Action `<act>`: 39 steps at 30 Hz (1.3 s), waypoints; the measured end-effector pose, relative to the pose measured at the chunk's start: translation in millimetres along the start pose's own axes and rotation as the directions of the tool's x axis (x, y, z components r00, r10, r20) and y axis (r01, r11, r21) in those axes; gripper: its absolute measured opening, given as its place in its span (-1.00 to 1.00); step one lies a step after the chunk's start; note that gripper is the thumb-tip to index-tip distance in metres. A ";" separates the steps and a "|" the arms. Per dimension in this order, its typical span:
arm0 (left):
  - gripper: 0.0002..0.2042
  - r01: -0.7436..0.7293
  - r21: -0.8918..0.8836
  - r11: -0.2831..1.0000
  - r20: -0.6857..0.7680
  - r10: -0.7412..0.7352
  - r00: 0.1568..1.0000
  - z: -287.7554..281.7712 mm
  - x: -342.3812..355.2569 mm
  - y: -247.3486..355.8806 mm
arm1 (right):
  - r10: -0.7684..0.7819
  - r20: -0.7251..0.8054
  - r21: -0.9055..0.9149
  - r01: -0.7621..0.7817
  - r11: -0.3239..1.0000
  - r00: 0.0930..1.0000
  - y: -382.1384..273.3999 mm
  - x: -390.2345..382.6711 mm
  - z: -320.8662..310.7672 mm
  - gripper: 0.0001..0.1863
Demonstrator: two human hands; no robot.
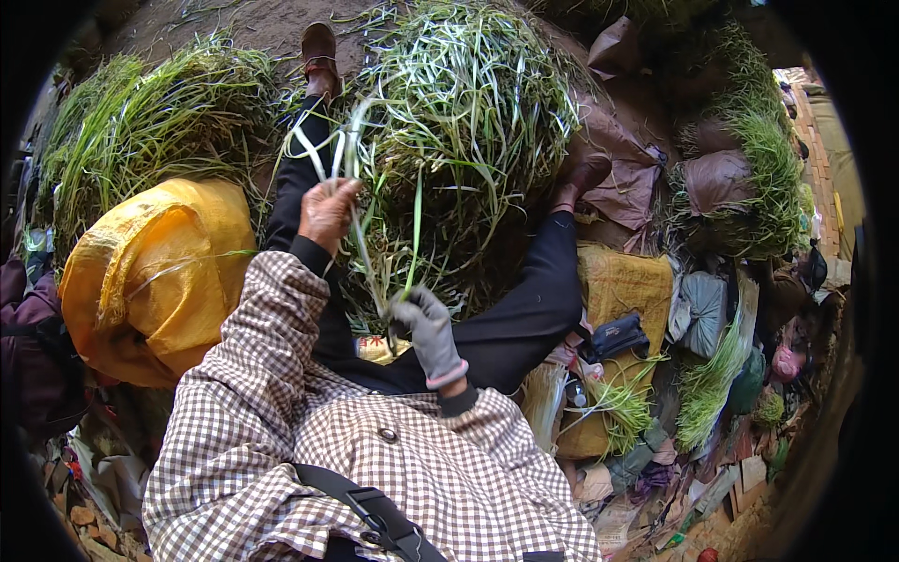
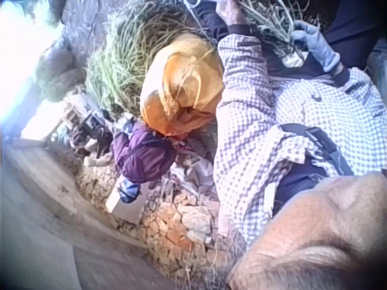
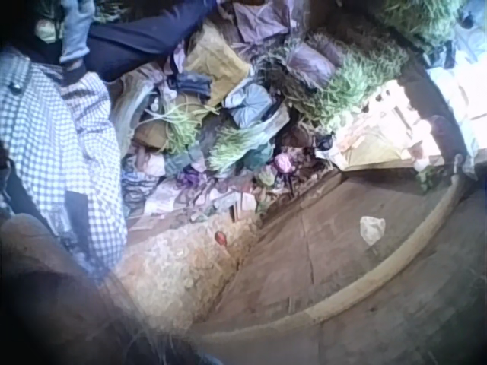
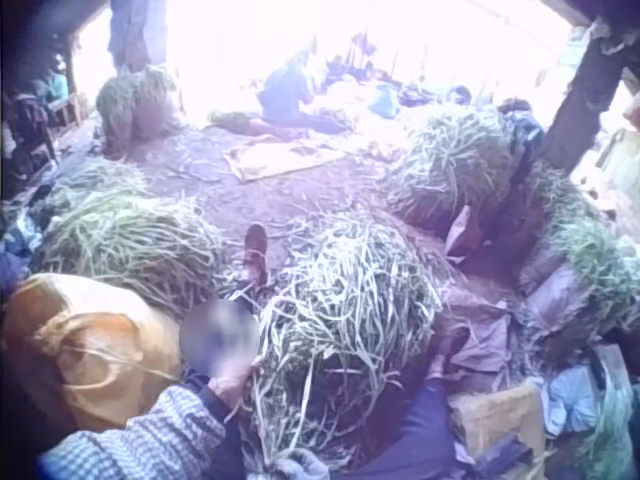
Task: The person sits on the ground and trims the ends of long green vegetables using red-handled scissors. They gather the trimmed stalks into bundles and place them into a yellow sack.
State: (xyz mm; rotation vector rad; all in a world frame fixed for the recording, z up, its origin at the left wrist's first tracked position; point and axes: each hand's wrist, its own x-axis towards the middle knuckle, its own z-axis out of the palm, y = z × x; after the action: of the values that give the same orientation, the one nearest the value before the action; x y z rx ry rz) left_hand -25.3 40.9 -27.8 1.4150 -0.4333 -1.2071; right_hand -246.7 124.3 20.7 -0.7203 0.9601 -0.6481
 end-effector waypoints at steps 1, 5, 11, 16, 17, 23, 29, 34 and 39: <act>-0.84 -0.218 0.041 0.975 0.066 0.215 0.974 -7.5 3.0 4.2 | 0.089 0.037 -0.103 -0.085 0.991 0.995 3.1 -10.8 -5.3 -0.87; -0.79 0.045 -0.172 0.984 0.059 -0.036 0.998 -16.7 -11.1 13.7 | 0.061 -0.112 -0.675 -0.121 0.727 0.992 12.9 -2.6 -15.6 -0.67; -0.76 0.072 -0.078 0.994 0.204 -0.054 0.978 3.1 -57.7 12.6 | -0.354 -0.031 -0.357 0.320 0.878 0.935 -5.3 79.5 22.9 -0.52; -0.77 -0.092 -0.046 0.995 0.047 0.094 0.994 0.3 -54.0 27.2 | -0.189 -0.128 -0.608 0.074 0.790 0.974 9.7 83.5 28.3 -0.48; -0.78 -0.094 -0.055 0.994 0.019 0.096 0.995 -6.2 -47.1 34.7 | -0.260 -0.079 -0.761 0.110 0.639 0.962 15.4 75.2 20.0 -0.48; -0.82 -0.063 -0.159 0.985 -0.029 0.060 0.998 -27.3 -22.7 66.9 | 0.080 -0.205 -0.969 -0.191 -0.158 0.975 2.4 42.8 -26.0 -0.44; -0.82 0.043 -0.157 0.987 0.103 -0.027 0.994 12.9 -42.4 55.3 | -0.513 0.124 -0.426 0.513 0.745 0.849 -26.7 73.2 41.0 -0.69; -0.82 -0.089 -0.271 0.958 -0.111 0.061 0.992 -25.1 -2.7 80.3 | -0.294 0.085 -0.675 0.272 0.686 0.952 -7.3 30.2 36.5 -0.83; -0.66 0.064 -0.333 0.941 0.159 -0.011 0.987 -31.1 -15.2 44.9 | -0.263 0.031 -0.666 0.216 0.714 0.964 3.0 9.0 16.2 -0.85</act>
State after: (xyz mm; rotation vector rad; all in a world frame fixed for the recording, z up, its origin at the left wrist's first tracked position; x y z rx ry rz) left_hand 11.4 57.3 12.2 1.0434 -0.2888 -1.3562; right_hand -228.0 123.3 20.2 -1.4963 1.1837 -0.5479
